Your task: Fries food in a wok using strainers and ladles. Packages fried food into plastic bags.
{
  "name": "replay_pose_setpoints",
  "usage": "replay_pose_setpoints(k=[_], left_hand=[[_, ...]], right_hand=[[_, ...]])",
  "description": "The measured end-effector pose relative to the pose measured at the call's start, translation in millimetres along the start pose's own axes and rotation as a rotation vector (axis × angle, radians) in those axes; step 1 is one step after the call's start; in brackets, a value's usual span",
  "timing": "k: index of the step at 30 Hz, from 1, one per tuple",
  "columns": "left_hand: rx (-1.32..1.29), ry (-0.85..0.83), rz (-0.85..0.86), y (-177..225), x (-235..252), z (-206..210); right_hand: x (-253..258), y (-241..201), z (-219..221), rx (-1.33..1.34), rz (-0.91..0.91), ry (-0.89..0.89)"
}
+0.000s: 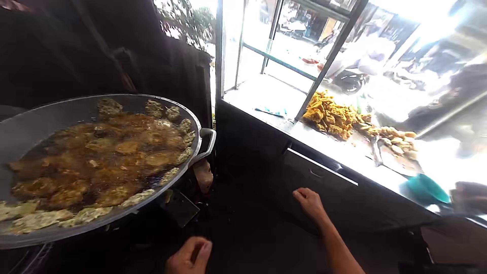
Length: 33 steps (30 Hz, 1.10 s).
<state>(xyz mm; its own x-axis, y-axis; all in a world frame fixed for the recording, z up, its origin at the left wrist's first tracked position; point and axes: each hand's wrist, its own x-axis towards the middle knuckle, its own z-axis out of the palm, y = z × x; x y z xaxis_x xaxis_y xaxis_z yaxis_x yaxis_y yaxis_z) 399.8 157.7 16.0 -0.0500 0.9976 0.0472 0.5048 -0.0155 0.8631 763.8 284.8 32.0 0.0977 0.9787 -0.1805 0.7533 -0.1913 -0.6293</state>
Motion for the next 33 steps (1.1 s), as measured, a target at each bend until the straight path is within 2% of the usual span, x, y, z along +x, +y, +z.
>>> replay_pose_setpoints(k=[3,6,9,12,17,19,22,24,26,29,31,33], left_hand=[[-0.151,-0.058,0.240,49,68,71],[-0.180,-0.168,0.366,81,139,114],[-0.182,-0.181,0.357,108,217,141],[-0.123,-0.116,0.334,126,303,162],[0.071,-0.059,0.316,130,441,206],[0.186,-0.124,0.283,129,480,212],[0.326,-0.252,0.229,133,514,226],[0.338,-0.300,0.211,133,524,230],[0.321,-0.292,0.225,129,525,231],[0.309,-0.299,0.240,125,526,228],[0.241,-0.298,0.302,120,527,220],[0.161,-0.278,0.398,117,525,213]], right_hand=[[55,-16,-39,0.091,-0.060,0.017],[116,-38,-60,0.161,-0.047,-0.013],[181,-64,-69,0.221,-0.039,0.011],[251,-92,-74,0.208,-0.026,0.077],[375,-114,-73,-0.011,0.182,0.085],[402,-114,-74,-0.043,0.152,0.048],[407,-106,-90,0.122,-0.057,-0.025],[403,-102,-99,0.249,-0.170,-0.143],[405,-96,-106,0.107,-0.263,-0.265],[420,-83,-104,-0.311,-0.448,-0.337],[420,-79,-105,-0.371,-0.506,-0.359],[413,-78,-107,-0.363,-0.542,-0.303]])
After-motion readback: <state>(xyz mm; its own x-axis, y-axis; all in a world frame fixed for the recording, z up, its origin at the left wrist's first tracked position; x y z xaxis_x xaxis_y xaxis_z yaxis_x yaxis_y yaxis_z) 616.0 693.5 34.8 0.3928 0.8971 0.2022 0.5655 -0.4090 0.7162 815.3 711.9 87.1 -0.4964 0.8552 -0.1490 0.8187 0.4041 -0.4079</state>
